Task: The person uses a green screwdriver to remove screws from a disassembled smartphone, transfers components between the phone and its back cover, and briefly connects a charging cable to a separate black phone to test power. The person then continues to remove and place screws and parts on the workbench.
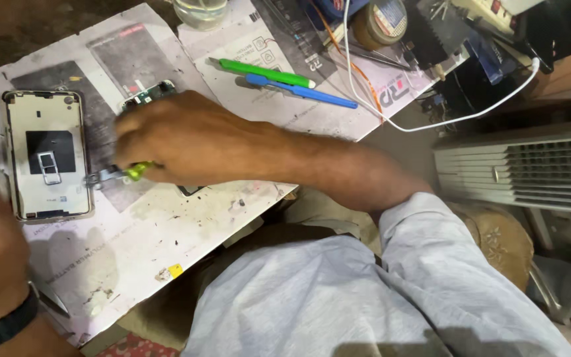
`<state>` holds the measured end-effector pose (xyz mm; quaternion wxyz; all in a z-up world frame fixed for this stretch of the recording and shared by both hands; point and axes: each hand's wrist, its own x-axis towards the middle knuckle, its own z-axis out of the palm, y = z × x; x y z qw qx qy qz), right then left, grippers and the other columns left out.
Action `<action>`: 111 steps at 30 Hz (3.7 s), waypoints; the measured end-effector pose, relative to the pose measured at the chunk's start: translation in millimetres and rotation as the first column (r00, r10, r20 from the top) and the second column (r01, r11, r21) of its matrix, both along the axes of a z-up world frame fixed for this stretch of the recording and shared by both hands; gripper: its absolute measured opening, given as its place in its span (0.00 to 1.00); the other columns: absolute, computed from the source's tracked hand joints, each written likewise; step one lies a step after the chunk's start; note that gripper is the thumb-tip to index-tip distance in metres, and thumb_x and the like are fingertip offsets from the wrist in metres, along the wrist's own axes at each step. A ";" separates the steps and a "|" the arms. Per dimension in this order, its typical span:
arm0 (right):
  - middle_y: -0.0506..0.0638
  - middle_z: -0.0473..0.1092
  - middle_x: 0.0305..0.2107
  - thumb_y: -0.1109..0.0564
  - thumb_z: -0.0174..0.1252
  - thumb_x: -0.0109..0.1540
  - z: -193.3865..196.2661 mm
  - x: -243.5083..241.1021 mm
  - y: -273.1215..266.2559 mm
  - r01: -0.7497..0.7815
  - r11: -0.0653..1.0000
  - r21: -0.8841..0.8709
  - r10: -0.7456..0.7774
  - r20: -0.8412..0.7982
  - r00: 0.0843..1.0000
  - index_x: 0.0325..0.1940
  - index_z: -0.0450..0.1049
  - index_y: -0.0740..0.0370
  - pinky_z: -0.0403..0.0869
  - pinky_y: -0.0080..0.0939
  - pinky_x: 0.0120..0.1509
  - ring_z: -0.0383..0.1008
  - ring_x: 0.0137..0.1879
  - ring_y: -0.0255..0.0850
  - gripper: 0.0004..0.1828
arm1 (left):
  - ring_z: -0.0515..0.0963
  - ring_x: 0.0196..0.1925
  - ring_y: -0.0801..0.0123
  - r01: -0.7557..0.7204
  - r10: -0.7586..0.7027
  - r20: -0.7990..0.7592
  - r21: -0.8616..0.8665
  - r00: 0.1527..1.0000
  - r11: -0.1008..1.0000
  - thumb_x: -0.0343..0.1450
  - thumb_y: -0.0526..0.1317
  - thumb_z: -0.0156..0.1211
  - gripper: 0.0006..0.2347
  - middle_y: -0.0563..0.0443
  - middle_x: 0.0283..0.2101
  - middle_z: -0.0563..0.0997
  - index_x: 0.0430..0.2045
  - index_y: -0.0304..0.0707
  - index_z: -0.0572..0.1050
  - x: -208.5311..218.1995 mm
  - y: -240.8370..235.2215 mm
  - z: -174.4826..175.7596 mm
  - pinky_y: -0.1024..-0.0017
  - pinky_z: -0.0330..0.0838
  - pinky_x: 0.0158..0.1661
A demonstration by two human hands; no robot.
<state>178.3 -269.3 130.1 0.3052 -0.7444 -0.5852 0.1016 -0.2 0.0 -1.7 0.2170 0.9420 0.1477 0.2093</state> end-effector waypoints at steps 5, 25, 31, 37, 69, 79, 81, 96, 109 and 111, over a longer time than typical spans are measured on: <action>0.47 0.77 0.40 0.61 0.70 0.56 10.0 -1.7 -28.6 0.065 0.998 -0.016 -0.066 -0.038 0.997 0.45 0.81 0.58 0.78 0.43 0.44 0.80 0.44 0.42 0.13 | 0.73 0.27 0.70 0.054 -0.055 0.046 0.008 0.997 0.998 0.81 0.38 0.57 0.09 0.48 0.31 0.76 0.38 0.29 0.75 -2.0 -7.0 -2.5 0.78 0.66 0.31; 0.51 0.76 0.43 0.63 0.68 0.57 13.2 -4.7 -61.6 0.068 0.987 0.148 -0.069 0.002 0.998 0.45 0.80 0.59 0.79 0.45 0.48 0.79 0.45 0.47 0.12 | 0.76 0.37 0.53 0.290 -0.327 0.374 0.153 0.868 0.945 0.75 0.31 0.69 0.09 0.43 0.36 0.79 0.29 0.34 0.73 36.2 -39.1 83.3 0.62 0.66 0.42; 0.52 0.78 0.40 0.63 0.69 0.59 37.9 -7.7 -70.5 0.150 0.989 0.015 -0.151 0.028 0.988 0.44 0.81 0.61 0.78 0.39 0.44 0.80 0.41 0.42 0.10 | 0.79 0.37 0.54 0.245 -0.271 0.429 0.115 0.862 0.963 0.71 0.33 0.72 0.09 0.45 0.34 0.80 0.25 0.36 0.74 45.4 -52.3 109.3 0.62 0.68 0.38; 0.52 0.78 0.40 0.59 0.71 0.58 26.6 5.3 -75.2 0.224 0.973 -0.052 -0.214 0.151 0.965 0.43 0.81 0.60 0.78 0.41 0.46 0.80 0.42 0.44 0.10 | 0.79 0.35 0.56 0.274 -0.289 0.481 0.101 0.828 0.956 0.70 0.32 0.71 0.09 0.47 0.33 0.80 0.24 0.35 0.74 48.4 -54.1 116.3 0.61 0.67 0.39; 0.51 0.78 0.43 0.65 0.68 0.59 7.9 60.3 -23.0 0.162 0.986 -0.033 -0.151 0.232 0.961 0.44 0.82 0.62 0.78 0.42 0.49 0.80 0.44 0.46 0.09 | 0.79 0.34 0.58 0.273 -0.263 0.458 0.045 0.849 0.961 0.68 0.32 0.72 0.09 0.47 0.31 0.80 0.23 0.35 0.74 51.5 -51.8 122.0 0.63 0.67 0.38; 0.51 0.78 0.42 0.66 0.67 0.60 5.2 60.8 -20.1 0.172 0.983 -0.062 -0.156 0.210 0.965 0.44 0.83 0.61 0.78 0.42 0.48 0.80 0.43 0.45 0.09 | 0.79 0.33 0.58 0.276 -0.265 0.461 0.044 0.847 0.960 0.68 0.32 0.73 0.09 0.46 0.31 0.80 0.24 0.35 0.75 52.0 -50.3 122.8 0.63 0.66 0.37; 0.51 0.78 0.42 0.66 0.67 0.60 6.0 60.3 -20.2 0.176 0.983 -0.058 -0.161 0.202 0.966 0.44 0.83 0.61 0.79 0.42 0.48 0.80 0.43 0.45 0.09 | 0.79 0.33 0.58 0.277 -0.268 0.459 0.049 0.847 0.960 0.68 0.32 0.73 0.09 0.46 0.31 0.80 0.23 0.35 0.75 52.0 -50.1 122.8 0.63 0.66 0.37; 0.51 0.78 0.45 0.70 0.64 0.57 2.0 63.4 -23.8 0.180 0.980 -0.083 -0.161 0.192 0.968 0.46 0.83 0.59 0.78 0.43 0.49 0.80 0.46 0.47 0.15 | 0.79 0.34 0.59 0.277 -0.274 0.443 0.059 0.854 0.959 0.68 0.31 0.72 0.09 0.47 0.31 0.80 0.23 0.36 0.75 52.3 -50.2 122.0 0.63 0.65 0.37; 0.54 0.77 0.45 0.65 0.65 0.63 7.8 61.0 -19.2 0.182 0.982 -0.040 -0.177 0.105 0.979 0.48 0.80 0.63 0.77 0.45 0.53 0.79 0.48 0.49 0.09 | 0.79 0.35 0.58 0.289 -0.286 0.427 0.057 0.858 0.955 0.68 0.32 0.73 0.09 0.47 0.32 0.80 0.24 0.36 0.75 52.8 -51.9 120.3 0.63 0.66 0.38; 0.55 0.77 0.43 0.63 0.67 0.63 9.2 61.9 -15.4 0.171 0.984 -0.040 -0.164 0.136 0.977 0.47 0.80 0.64 0.76 0.47 0.51 0.78 0.46 0.51 0.08 | 0.79 0.34 0.58 0.296 -0.293 0.421 0.061 0.858 0.953 0.68 0.32 0.73 0.09 0.47 0.32 0.80 0.24 0.36 0.75 52.6 -52.2 120.3 0.63 0.66 0.38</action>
